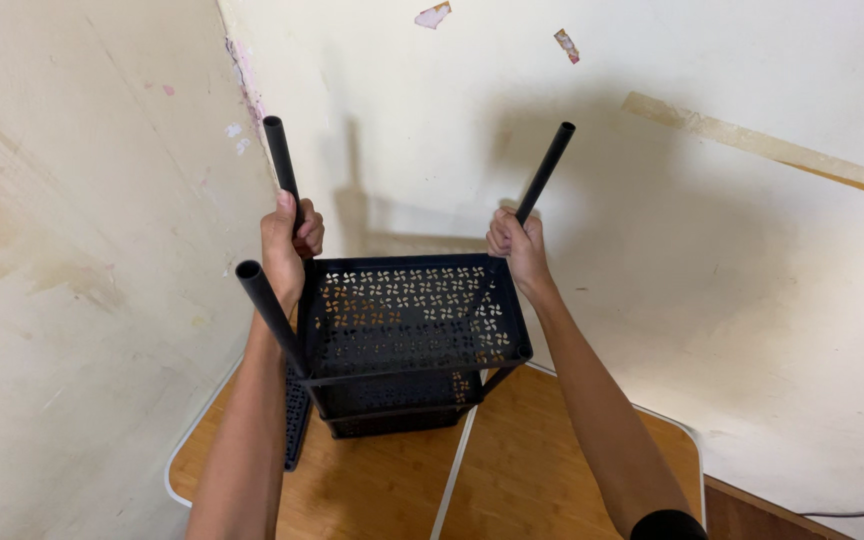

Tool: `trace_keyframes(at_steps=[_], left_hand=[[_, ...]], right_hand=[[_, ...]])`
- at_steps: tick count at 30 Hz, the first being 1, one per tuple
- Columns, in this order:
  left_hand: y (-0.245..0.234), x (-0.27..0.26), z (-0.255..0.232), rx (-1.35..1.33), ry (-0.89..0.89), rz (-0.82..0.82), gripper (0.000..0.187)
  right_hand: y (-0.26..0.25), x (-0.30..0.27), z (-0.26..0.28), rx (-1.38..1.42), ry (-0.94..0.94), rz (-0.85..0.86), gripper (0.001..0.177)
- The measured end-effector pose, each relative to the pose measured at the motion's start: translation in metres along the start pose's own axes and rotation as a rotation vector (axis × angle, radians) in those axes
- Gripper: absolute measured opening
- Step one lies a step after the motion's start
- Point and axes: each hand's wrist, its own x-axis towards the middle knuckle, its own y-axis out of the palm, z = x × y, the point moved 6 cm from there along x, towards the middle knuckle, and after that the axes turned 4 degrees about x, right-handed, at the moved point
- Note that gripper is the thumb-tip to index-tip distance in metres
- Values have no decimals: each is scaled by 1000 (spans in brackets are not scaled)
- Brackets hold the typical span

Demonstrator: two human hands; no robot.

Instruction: The person assembles a black perforated metal shelving unit by inserting vertical poles into the corners of the shelves. They repeatedly adjust the poles and reposition the unit on a wooden table to align the components.

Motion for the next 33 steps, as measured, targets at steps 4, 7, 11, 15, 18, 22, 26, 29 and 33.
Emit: trace_keyframes(at_steps=[4,7,11,15,18,22,26,29,33], left_hand=[[7,4,-30,101,38,-33,57],[13,15,-71,194,142,-72,49],[22,37,-107,181,142,-112,42],[22,39,-107,113,30,-190,41],[21,42,-101,69,11,-210,45],[16,41,-102,20,56,-142,44],[15,42,-105,-18,11,-13,41],[18,39,-99,-43,8,-45,44],[19,22,-89,2,134,-43,46]], right_hand=[[12,-2,31,-132,-73,-81,28],[22,10,68,36,-176,-150,27],[31,24,118,-24,-300,-232,34],[39,31,133,-94,-322,-310,39],[38,33,135,-120,-343,-334,44],[34,40,134,6,-246,-119,43],[31,46,136,128,-64,54,43],[32,38,137,101,-151,13,41],[38,19,120,-2,-261,-106,34]])
